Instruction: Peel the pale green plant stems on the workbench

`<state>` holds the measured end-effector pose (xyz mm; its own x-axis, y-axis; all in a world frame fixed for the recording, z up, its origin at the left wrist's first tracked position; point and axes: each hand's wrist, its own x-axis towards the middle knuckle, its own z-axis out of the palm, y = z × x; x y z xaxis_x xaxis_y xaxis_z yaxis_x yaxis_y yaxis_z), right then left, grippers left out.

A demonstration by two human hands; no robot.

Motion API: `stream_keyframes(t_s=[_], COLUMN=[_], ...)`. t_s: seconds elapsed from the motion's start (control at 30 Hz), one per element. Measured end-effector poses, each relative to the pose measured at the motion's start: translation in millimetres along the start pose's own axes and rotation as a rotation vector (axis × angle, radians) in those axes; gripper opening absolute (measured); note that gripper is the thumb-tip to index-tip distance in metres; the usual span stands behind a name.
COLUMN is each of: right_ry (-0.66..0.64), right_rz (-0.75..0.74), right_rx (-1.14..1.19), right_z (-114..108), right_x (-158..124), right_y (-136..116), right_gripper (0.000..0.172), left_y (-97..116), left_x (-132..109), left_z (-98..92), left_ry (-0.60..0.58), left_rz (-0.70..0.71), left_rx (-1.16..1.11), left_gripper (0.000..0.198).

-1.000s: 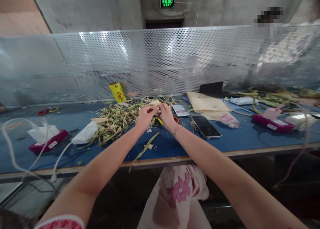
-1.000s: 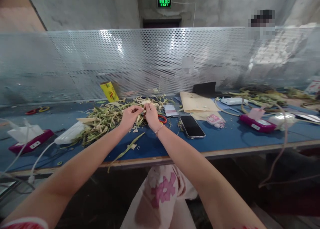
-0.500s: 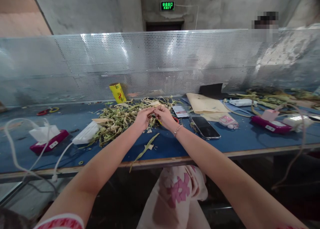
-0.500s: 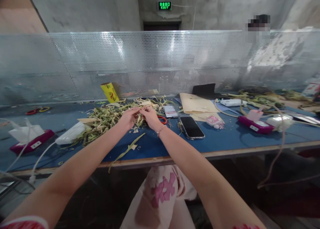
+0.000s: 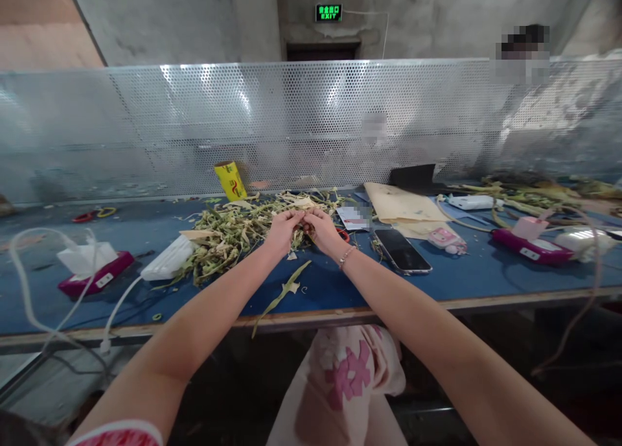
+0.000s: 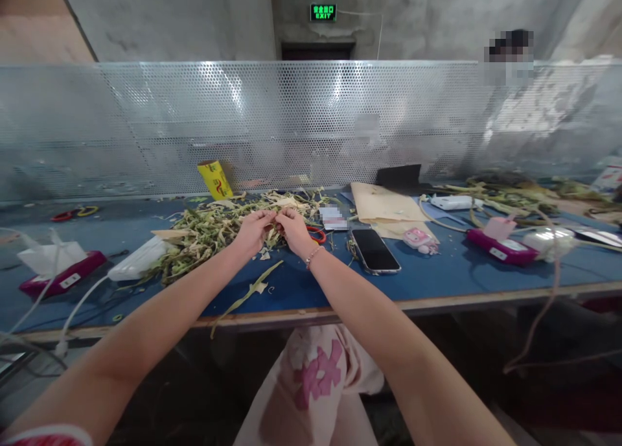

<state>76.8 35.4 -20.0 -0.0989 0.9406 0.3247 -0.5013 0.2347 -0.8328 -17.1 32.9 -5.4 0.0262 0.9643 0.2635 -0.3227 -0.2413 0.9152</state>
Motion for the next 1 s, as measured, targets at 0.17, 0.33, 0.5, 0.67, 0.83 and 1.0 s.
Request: stream_keyframes(t_s=[0.17,0.33,0.5,0.67,0.83,1.0], right_ry=[-0.020,-0.003,-0.052,-0.096,0.024,0.101], right_rz=[0.008,0.014,0.120,0.173,0.092,-0.057], right_rx=[0.030,0.020,-0.014,-0.132,-0.100,-0.140], right_z=[1,3,-4,-16,-21,-19], right_x=[0,-1,-1,6,10,10], right_y=[-1,-4,-10,-14,-18,-15], right_gripper=[0.014,0.014,0.021,0.028,0.028,0.027], left_y=[-3,-1,6,14,11,5], left_x=[2,-1,4,8,8,4], left_z=[-1.7,0.9,-6.5,-16.2,-12.6,-8.0], left_ry=[-0.035,-0.038,0.063,0.085,0.154,0.113], left_rz=[0.004,-0.004,0.047,0.052,-0.037,-0.020], left_rx=[-0.040,-0.035,0.018,0.091,-0.069,0.017], left_gripper=[0.023,0.024,0.022,0.021,0.027,0.033])
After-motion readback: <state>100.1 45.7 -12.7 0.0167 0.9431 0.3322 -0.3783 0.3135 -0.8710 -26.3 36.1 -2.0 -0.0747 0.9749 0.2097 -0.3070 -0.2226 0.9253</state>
